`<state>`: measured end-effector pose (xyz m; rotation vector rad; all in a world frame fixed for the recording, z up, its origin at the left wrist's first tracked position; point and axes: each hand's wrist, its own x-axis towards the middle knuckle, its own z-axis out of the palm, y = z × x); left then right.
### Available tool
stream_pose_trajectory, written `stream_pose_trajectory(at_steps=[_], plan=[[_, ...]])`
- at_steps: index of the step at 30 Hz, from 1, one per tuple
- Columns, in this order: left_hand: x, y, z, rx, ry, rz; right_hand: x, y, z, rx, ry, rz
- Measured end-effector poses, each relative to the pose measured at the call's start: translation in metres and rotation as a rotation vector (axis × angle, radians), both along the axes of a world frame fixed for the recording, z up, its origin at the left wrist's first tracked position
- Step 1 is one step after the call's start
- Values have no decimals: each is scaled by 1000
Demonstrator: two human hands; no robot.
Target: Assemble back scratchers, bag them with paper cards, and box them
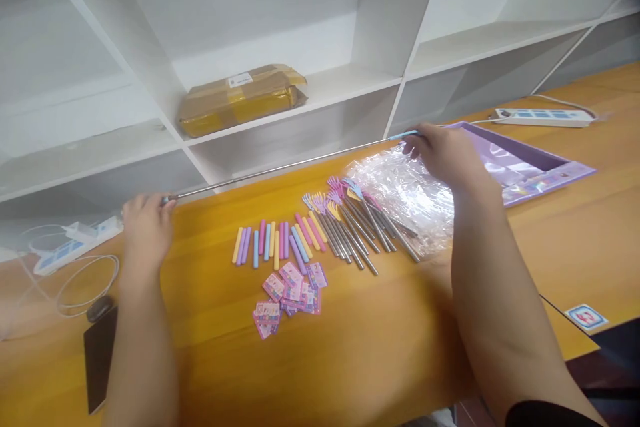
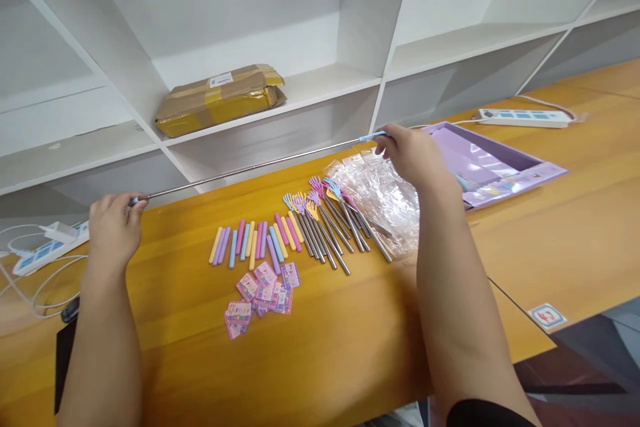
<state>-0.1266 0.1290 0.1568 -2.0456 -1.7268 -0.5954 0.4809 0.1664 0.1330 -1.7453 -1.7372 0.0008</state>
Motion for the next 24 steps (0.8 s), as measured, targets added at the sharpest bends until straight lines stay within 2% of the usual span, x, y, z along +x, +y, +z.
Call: stream_pose_trajectory(at_steps=[4, 8, 11, 16, 24], plan=[[-1, 10, -6, -85, 5, -10, -13, 0, 3, -128, 12, 8], [-9, 17, -14, -166, -34, -59, -10, 7, -6, -173, 21, 46], [-14, 21, -21, -177, -99, -31, -2, 13, -15, -154, 36, 58], [-9, 28, -32, -211, -200, 118, 8, 20, -25, -157, 24, 28], [-8, 33, -41, -216, -260, 91, 7, 25, -30, -238, 62, -2]])
